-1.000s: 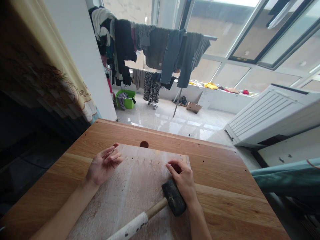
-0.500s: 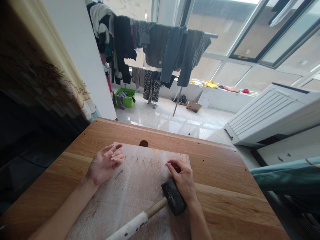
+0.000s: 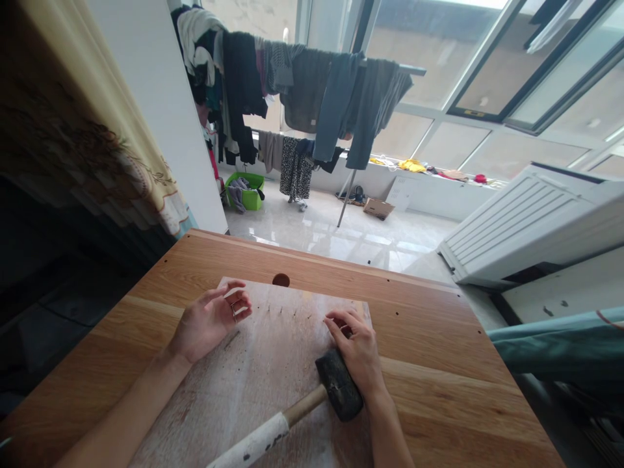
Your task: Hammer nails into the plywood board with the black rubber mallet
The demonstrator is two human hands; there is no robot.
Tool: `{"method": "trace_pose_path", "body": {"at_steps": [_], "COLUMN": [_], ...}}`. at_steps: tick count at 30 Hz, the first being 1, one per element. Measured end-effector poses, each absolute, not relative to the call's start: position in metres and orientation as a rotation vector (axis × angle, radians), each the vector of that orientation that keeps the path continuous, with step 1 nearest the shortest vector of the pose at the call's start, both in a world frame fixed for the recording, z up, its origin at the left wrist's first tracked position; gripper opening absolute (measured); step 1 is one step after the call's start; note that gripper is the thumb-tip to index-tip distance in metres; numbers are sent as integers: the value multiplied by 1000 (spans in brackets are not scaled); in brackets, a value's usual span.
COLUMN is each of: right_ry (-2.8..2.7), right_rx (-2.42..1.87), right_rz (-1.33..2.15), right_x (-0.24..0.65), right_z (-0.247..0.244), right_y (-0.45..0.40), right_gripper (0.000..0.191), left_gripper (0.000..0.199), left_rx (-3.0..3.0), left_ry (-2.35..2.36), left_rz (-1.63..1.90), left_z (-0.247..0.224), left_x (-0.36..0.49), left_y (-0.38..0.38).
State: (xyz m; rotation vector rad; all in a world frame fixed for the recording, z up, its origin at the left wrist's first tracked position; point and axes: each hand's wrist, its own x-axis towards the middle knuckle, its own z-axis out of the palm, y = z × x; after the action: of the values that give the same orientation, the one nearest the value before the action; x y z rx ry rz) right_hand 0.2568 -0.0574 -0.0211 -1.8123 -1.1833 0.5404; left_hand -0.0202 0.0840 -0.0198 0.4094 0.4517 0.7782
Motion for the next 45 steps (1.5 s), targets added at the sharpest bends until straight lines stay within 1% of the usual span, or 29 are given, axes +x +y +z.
{"method": "trace_pose_path", "body": {"at_steps": [5,9,14,17,19,23,26,27,30,33,35,40,43,45], "right_ry": [-1204,-1215,-1209,-1193,-1178,-1192,-1282,-1334,-1590,-1723,-1709,-1696,-1699,-1731], "right_rx": [-1809,-1795,-1758,-1724,-1687,-1585,-1516,-1495,-1424,-1504,-1640,-2095,-2165,-2162], "right_rz": [524,501,439,395,368,370,427,455,552,605,546,249,233,254], "right_x": [258,259,257,258,260,253,229,217,180,163,169,210,224,225], "right_z": [-24,-24,-24,-25,-23,-9,10,17,31,34,32,23,16,13], "right_y": [-58,-58,-58,-58,-60,-62,-62,-61,-58,-52,-48,-39,-34,-31], "right_gripper": [32,29,24,20,17,11,6,5,10,13,15,14,11,16], "left_gripper": [31,36,58,62,58,34,24,23,20,19,17,19,20,22], "left_rx": [668,750,821,803,737,536,413,389,368,408,443,530,564,564], "left_ry": [202,90,-80,-50,50,327,463,493,555,591,612,667,687,686], "left_rz": [626,600,450,483,582,872,985,994,1004,1005,1001,990,984,983], "left_z": [-22,-23,-19,-20,-22,-25,-27,-27,-27,-28,-28,-31,-32,-32], "left_x": [-21,-24,-29,-29,-27,-24,-23,-23,-22,-19,-18,-14,-14,-14], "left_y": [77,75,70,71,74,85,91,92,92,91,90,88,88,88]}}
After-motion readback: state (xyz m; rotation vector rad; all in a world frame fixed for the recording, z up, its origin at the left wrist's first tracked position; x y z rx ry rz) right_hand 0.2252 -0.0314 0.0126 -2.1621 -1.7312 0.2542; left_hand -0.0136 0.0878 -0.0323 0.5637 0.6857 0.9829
